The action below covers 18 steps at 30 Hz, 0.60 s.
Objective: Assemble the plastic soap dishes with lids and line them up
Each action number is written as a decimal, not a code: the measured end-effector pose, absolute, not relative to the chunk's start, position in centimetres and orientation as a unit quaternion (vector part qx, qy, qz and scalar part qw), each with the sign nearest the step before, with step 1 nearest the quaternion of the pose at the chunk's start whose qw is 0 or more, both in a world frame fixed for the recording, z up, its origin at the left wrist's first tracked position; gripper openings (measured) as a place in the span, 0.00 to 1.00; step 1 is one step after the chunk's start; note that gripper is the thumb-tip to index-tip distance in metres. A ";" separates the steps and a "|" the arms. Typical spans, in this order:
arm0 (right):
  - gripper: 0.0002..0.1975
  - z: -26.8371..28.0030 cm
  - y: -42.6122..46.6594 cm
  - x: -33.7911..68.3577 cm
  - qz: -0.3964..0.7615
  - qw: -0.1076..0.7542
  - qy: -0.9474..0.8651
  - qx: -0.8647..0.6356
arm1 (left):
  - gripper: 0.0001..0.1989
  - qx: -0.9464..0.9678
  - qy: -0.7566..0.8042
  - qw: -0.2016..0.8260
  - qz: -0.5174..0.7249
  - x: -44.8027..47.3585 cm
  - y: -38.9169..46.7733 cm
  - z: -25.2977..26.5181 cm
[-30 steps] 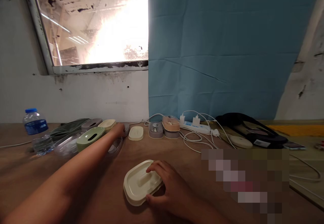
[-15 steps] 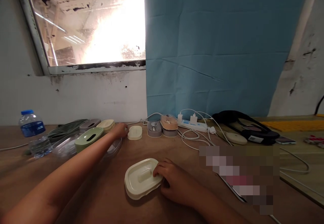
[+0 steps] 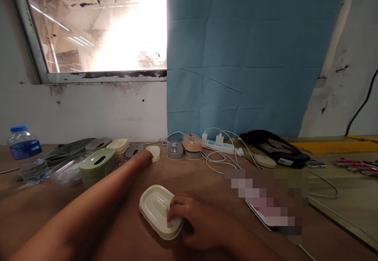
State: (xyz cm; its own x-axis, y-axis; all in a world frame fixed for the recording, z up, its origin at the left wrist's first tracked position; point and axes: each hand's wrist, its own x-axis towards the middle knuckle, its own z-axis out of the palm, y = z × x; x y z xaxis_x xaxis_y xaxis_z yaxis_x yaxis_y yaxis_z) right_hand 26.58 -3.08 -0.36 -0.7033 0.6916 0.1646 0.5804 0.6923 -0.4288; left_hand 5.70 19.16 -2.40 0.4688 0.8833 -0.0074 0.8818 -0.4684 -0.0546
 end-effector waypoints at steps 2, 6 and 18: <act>0.23 -0.2 -2.6 27.1 0.166 0.160 -0.905 -0.357 | 0.16 -0.858 -0.513 0.027 0.005 5.7 19.0 -1.9; 0.16 -0.2 -2.2 27.5 0.165 0.157 -0.907 -0.353 | 0.15 -0.867 -0.493 0.049 -0.055 5.5 17.0 0.1; 0.06 -3.9 2.2 23.0 -0.027 0.264 -0.880 -0.394 | 0.18 -0.874 -0.357 0.186 -0.272 -6.0 2.3 -3.4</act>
State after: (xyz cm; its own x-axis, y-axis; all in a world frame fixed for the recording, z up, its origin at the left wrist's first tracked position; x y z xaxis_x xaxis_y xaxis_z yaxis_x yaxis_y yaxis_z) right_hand 22.99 2.20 -3.94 -0.5501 0.6794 0.4856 0.7075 0.6881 -0.1613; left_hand -6.03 2.30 -3.44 0.5972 0.5224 0.6086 0.7251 -0.6761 -0.1312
